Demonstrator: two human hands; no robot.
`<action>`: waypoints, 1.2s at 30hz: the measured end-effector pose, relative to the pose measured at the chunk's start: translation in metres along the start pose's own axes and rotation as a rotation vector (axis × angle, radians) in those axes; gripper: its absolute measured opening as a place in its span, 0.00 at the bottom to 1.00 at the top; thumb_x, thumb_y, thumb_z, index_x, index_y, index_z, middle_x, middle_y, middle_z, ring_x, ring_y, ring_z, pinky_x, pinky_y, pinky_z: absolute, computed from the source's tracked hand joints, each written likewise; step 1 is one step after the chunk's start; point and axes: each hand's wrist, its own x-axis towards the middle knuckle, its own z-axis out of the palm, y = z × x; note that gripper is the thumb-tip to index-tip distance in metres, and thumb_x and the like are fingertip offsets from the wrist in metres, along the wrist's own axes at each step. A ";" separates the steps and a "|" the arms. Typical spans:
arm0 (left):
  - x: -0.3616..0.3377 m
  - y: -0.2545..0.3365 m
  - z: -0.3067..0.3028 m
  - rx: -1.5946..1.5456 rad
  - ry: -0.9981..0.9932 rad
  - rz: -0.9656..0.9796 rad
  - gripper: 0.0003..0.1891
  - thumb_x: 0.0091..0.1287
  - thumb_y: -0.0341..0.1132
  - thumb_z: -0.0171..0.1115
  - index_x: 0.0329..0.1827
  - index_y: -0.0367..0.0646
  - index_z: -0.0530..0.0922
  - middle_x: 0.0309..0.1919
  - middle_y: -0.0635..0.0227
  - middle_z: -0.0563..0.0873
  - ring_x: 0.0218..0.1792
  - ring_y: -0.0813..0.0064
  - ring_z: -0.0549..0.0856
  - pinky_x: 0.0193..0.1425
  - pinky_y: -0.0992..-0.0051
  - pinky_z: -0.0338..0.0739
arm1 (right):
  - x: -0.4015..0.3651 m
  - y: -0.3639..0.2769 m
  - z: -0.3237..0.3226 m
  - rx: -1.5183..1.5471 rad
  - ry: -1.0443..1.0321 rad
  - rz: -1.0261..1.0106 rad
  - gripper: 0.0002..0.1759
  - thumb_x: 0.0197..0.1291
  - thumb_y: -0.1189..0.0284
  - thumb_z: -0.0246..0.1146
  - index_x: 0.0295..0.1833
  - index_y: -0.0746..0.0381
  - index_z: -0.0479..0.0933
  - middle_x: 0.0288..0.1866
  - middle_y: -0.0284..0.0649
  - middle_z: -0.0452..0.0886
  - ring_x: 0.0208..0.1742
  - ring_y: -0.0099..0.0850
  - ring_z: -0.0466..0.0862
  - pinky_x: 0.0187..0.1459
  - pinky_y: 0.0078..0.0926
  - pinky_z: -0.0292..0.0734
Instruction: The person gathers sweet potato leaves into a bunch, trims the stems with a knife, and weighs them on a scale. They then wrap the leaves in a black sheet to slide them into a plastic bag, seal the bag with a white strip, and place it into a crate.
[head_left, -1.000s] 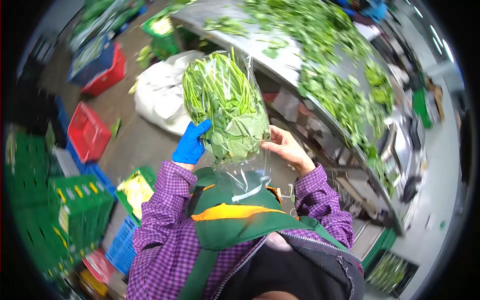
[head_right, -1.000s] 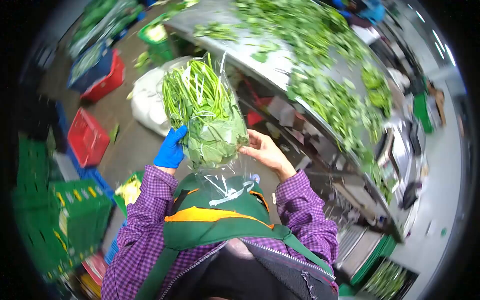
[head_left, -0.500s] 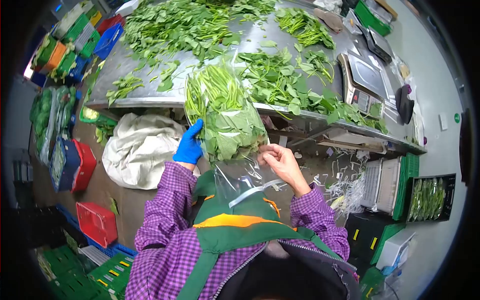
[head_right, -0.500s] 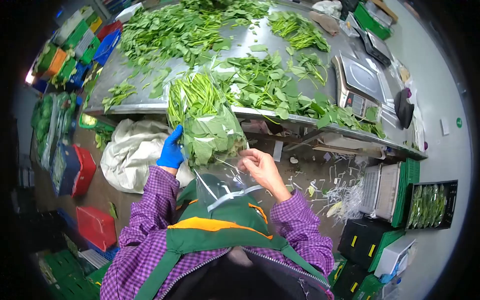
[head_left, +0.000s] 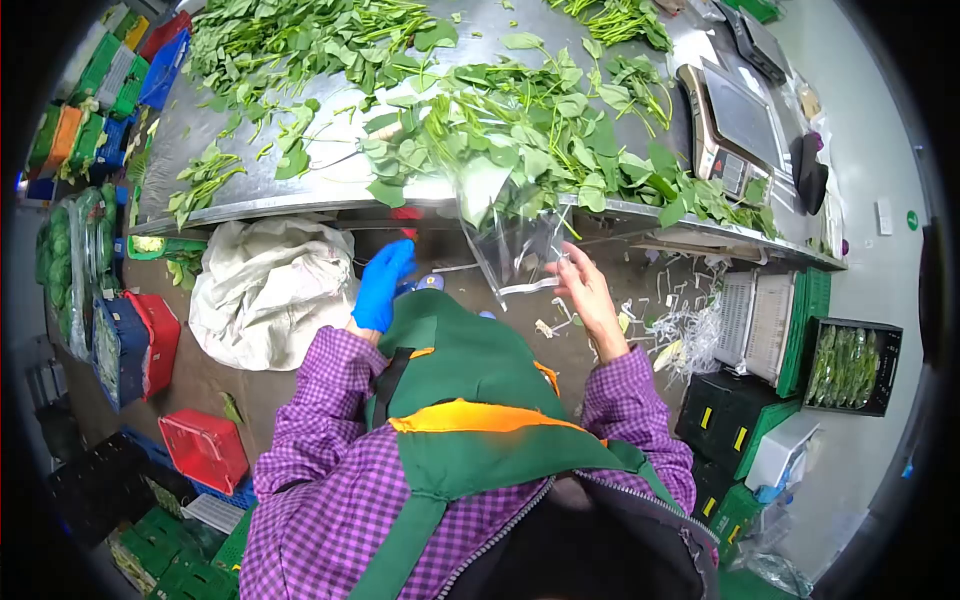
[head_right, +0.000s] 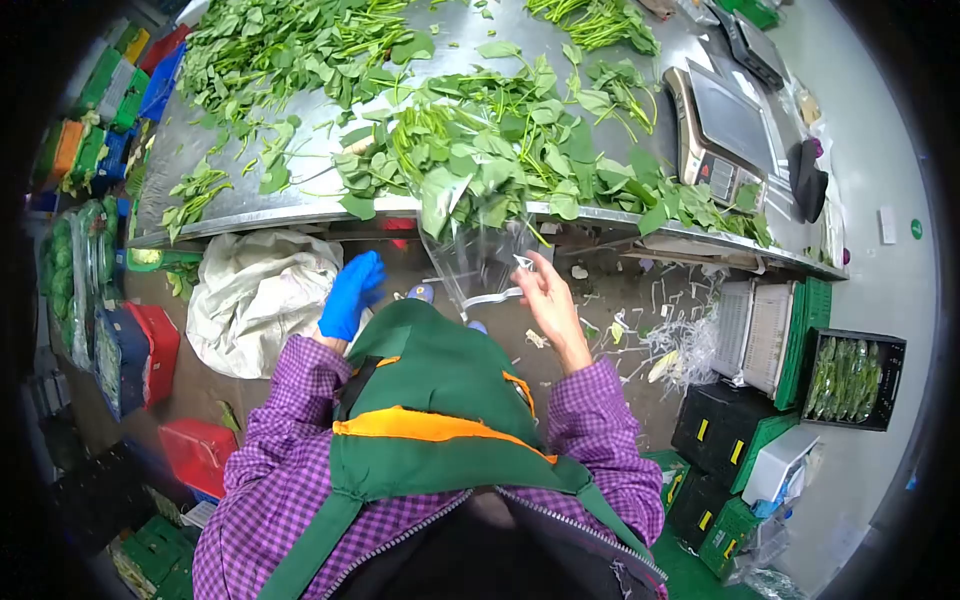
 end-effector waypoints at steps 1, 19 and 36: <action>-0.008 0.002 0.004 -0.059 -0.057 -0.122 0.28 0.65 0.56 0.58 0.56 0.41 0.75 0.46 0.69 0.82 0.43 0.80 0.80 0.46 0.76 0.74 | -0.005 -0.002 0.002 -0.014 -0.005 -0.008 0.38 0.61 0.58 0.64 0.69 0.65 0.59 0.51 0.46 0.79 0.46 0.28 0.80 0.46 0.27 0.77; -0.032 0.005 -0.006 -0.005 -0.276 -0.289 0.12 0.67 0.39 0.58 0.40 0.37 0.79 0.28 0.72 0.81 0.27 0.84 0.76 0.34 0.84 0.72 | -0.018 0.018 -0.012 -0.339 0.333 -0.084 0.09 0.59 0.70 0.64 0.41 0.65 0.81 0.21 0.32 0.74 0.22 0.17 0.71 0.26 0.18 0.67; -0.062 -0.006 0.014 0.113 -0.294 0.037 0.10 0.71 0.36 0.52 0.45 0.39 0.77 0.28 0.72 0.80 0.28 0.83 0.79 0.34 0.82 0.74 | -0.026 -0.042 0.109 -0.623 -0.480 -0.521 0.09 0.51 0.73 0.65 0.37 0.61 0.74 0.32 0.41 0.78 0.34 0.42 0.81 0.33 0.38 0.75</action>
